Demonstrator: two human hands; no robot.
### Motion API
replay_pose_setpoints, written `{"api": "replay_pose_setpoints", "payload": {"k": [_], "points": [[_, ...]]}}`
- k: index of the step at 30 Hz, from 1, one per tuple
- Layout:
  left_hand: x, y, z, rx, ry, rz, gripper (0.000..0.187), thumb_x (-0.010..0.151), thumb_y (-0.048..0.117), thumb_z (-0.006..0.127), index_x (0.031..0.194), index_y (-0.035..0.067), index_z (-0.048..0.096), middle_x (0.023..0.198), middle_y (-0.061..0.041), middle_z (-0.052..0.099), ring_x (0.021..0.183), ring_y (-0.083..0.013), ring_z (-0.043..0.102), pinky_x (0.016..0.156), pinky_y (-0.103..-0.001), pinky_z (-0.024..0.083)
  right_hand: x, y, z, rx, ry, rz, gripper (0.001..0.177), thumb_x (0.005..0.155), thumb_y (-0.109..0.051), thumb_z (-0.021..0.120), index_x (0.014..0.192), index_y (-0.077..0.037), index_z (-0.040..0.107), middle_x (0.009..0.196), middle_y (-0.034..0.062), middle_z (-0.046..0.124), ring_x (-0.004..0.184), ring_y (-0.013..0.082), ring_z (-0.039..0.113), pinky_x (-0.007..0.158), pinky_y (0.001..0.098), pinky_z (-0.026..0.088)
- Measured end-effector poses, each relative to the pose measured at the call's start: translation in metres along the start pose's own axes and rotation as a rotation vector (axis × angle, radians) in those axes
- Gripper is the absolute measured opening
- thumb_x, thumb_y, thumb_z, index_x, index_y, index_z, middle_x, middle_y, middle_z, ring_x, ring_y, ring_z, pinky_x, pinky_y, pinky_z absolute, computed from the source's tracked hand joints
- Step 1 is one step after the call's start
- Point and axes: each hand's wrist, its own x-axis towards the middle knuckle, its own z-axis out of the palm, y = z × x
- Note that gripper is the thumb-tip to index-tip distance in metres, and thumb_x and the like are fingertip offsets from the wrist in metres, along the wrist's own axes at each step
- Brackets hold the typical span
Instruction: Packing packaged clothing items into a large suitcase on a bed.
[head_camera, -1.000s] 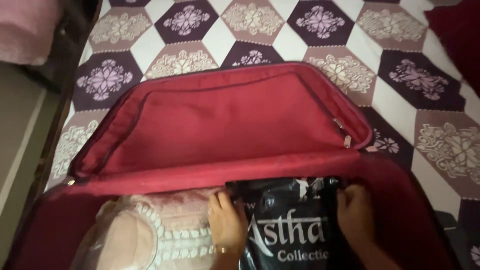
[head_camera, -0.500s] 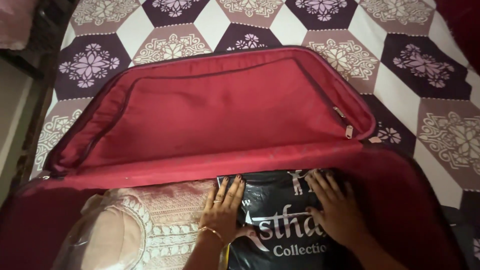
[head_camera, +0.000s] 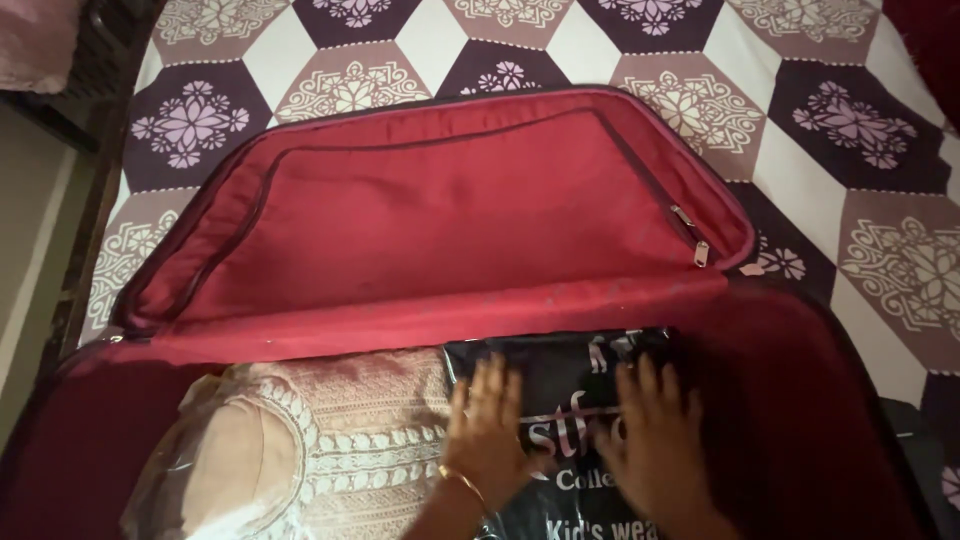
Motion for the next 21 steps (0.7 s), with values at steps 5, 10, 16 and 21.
{"api": "replay_pose_setpoints", "payload": {"k": [5, 10, 16, 21], "points": [[-0.014, 0.011, 0.065, 0.106, 0.356, 0.183, 0.122, 0.08, 0.083, 0.055, 0.16, 0.002, 0.014, 0.168, -0.021, 0.011, 0.156, -0.0326, 0.011, 0.122, -0.057, 0.006, -0.034, -0.038, 0.004, -0.137, -0.561, 0.011, 0.107, 0.087, -0.076, 0.057, 0.164, -0.023, 0.006, 0.172, 0.0174, -0.005, 0.154, 0.0412, 0.0, 0.115, 0.0723, 0.008], [-0.012, 0.011, 0.071, -0.07, 0.033, 0.121, 0.152, 0.056, 0.091, 0.067, 0.161, 0.003, 0.0, 0.17, -0.012, 0.001, 0.156, -0.0279, 0.0, 0.121, -0.06, -0.002, -0.034, -0.046, 0.012, -0.115, -0.535, 0.013, 0.104, 0.088, -0.075, 0.056, 0.164, -0.028, 0.002, 0.171, 0.0171, -0.005, 0.153, 0.0404, -0.001, 0.115, 0.0738, 0.005], [-0.01, 0.018, 0.035, 0.012, -0.11, 0.031, 0.16, 0.051, 0.088, 0.075, 0.162, 0.009, -0.01, 0.172, -0.005, -0.007, 0.157, -0.0242, -0.005, 0.122, -0.058, -0.005, -0.026, -0.045, 0.011, -0.092, -0.602, 0.001, 0.098, 0.092, -0.072, 0.054, 0.16, -0.027, -0.002, 0.168, 0.0171, -0.008, 0.155, 0.0394, -0.006, 0.115, 0.0731, 0.004], [-0.026, 0.021, 0.025, 0.003, -0.191, 0.011, 0.157, 0.056, 0.086, 0.076, 0.163, 0.011, -0.011, 0.173, -0.006, -0.009, 0.157, -0.0281, -0.007, 0.122, -0.059, -0.005, -0.033, -0.014, 0.026, 0.11, -0.655, -0.044, 0.092, 0.097, -0.061, 0.058, 0.16, -0.025, 0.001, 0.17, 0.0152, -0.011, 0.154, 0.0403, -0.01, 0.113, 0.0744, 0.003]]}}
